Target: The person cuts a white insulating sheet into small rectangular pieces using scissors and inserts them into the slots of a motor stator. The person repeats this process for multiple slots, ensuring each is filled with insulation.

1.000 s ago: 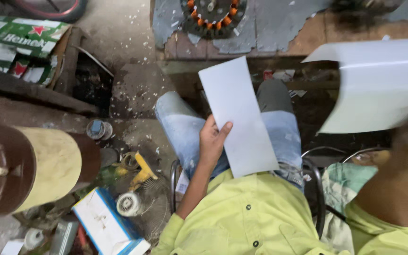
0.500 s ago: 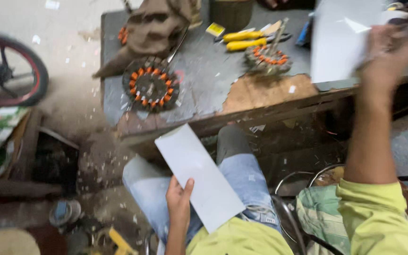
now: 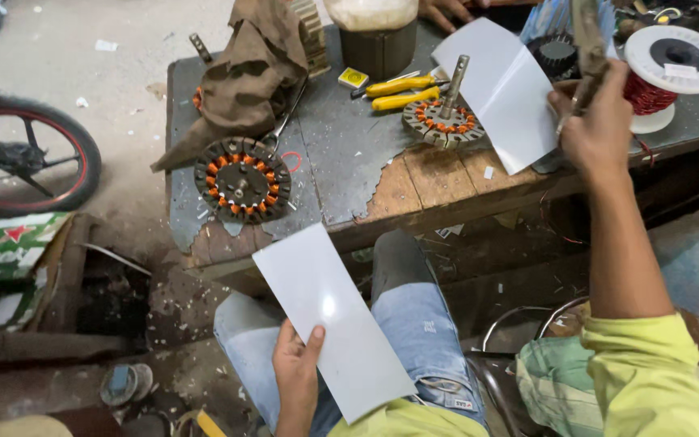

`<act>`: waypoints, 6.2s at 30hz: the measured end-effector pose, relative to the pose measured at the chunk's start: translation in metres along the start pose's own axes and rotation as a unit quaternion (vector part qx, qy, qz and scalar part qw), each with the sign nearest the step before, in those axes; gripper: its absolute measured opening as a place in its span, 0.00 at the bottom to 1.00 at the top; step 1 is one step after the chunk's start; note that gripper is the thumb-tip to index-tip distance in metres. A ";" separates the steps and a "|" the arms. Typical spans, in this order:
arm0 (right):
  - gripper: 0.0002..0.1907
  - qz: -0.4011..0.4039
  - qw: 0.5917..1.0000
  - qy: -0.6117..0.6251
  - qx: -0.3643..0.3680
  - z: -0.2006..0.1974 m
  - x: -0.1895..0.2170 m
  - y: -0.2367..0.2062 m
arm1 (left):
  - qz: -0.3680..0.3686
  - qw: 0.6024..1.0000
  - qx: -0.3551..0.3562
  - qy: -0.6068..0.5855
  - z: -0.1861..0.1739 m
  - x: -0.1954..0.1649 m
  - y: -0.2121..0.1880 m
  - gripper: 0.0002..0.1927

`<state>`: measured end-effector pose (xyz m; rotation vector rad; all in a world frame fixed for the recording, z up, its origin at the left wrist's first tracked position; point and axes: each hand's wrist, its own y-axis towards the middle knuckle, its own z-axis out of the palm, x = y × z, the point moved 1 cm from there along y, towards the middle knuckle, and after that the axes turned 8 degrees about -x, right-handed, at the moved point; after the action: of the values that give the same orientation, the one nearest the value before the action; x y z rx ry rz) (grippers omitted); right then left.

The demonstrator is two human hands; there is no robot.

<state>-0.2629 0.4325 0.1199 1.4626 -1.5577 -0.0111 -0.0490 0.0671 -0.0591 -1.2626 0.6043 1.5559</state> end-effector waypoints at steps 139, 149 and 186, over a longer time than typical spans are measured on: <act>0.49 0.140 0.959 -0.013 0.246 0.023 0.065 -0.189 | 0.203 0.975 -0.005 0.087 0.022 -0.070 0.018 0.16; 0.35 -0.151 0.961 -0.058 0.224 0.096 0.141 -0.060 | 0.123 0.990 -0.010 -0.068 0.026 -0.075 0.004 0.19; 0.05 0.024 0.900 0.353 0.255 0.054 0.092 -0.253 | 0.033 0.993 0.106 0.034 0.029 -0.019 -0.003 0.17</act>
<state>-0.0862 0.2596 -0.0002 1.5660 -1.0140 0.9219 -0.0596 0.0857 -0.0310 -1.1485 0.8397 1.4632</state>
